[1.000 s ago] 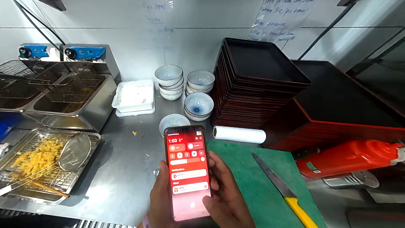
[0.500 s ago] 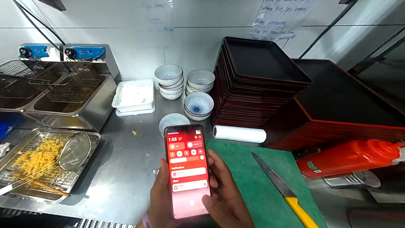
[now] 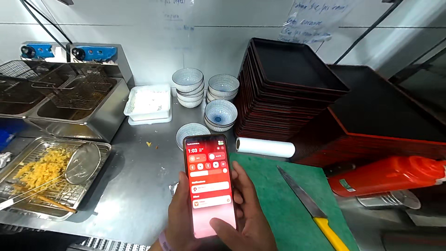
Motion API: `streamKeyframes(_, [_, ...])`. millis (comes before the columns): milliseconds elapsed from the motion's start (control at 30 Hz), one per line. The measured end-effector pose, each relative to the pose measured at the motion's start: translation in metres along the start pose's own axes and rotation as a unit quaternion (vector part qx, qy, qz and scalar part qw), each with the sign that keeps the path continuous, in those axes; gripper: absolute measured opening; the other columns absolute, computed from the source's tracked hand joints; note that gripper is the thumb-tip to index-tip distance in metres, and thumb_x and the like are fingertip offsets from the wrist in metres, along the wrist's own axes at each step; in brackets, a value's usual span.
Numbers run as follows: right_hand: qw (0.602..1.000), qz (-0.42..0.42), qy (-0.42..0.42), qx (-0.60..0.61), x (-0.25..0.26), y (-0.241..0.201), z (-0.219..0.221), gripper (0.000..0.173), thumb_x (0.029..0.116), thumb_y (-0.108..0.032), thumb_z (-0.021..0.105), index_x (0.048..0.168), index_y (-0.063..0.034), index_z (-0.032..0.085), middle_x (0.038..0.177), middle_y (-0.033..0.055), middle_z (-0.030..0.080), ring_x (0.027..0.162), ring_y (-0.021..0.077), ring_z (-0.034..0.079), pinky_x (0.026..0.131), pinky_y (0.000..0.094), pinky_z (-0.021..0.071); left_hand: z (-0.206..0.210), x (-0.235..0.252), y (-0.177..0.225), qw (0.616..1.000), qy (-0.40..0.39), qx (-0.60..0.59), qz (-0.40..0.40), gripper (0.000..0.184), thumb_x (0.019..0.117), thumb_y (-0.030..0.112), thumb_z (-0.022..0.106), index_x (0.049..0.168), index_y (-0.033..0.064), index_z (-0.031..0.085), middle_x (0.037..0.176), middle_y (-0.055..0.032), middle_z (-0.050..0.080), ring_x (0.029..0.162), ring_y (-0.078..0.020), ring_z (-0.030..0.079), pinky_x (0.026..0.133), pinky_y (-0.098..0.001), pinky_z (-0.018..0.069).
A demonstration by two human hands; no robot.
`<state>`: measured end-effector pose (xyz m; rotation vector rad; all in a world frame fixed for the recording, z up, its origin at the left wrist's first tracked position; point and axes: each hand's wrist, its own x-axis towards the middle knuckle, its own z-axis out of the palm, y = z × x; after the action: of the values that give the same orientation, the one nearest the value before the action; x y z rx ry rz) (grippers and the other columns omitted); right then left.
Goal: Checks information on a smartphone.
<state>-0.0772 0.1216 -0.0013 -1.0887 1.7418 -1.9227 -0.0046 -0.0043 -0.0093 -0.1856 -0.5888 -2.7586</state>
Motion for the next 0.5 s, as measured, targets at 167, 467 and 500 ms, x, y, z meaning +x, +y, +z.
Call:
streamKeyframes(167, [1.000,0.002,-0.011,0.006,0.0003,-0.0016,-0.0016,0.090,0.0882,-0.019,0.069,0.155,0.0138,0.019,0.124,0.0091,0.057,0.107,-0.0003,0.058,0.086,0.0134,0.0520,-0.0002,-0.0003,0.0007,1.000,-0.007,-0.012,-0.002,0.054,0.0980,0.054,0.058,0.131,0.0122,0.067,0.123,-0.0120,0.071,0.118,-0.0227,0.068,0.101,-0.0429,0.0553])
streamKeyframes(467, [1.000,-0.004,0.008,-0.015,0.0007,-0.0019,0.0010,0.093,0.0844,-0.018,0.076,0.155,0.0128,0.022,0.124,0.0094,0.058,0.104,-0.0024,0.058,0.083,0.0113,0.0524,0.0022,0.0001,-0.0008,1.000,0.002,-0.010,0.009,0.053,0.0978,0.053,0.059,0.130,0.0121,0.067,0.123,-0.0121,0.071,0.117,-0.0228,0.069,0.101,-0.0427,0.0558])
streamKeyframes(500, [1.000,-0.005,0.002,-0.009,0.0010,-0.0015,-0.0001,0.092,0.0862,-0.019,0.074,0.155,0.0128,0.022,0.125,0.0099,0.058,0.105,-0.0017,0.058,0.084,0.0121,0.0524,0.0023,0.0001,-0.0006,1.000,0.004,-0.011,0.006,0.053,0.0972,0.053,0.060,0.130,0.0120,0.067,0.122,-0.0123,0.072,0.117,-0.0231,0.069,0.101,-0.0431,0.0560])
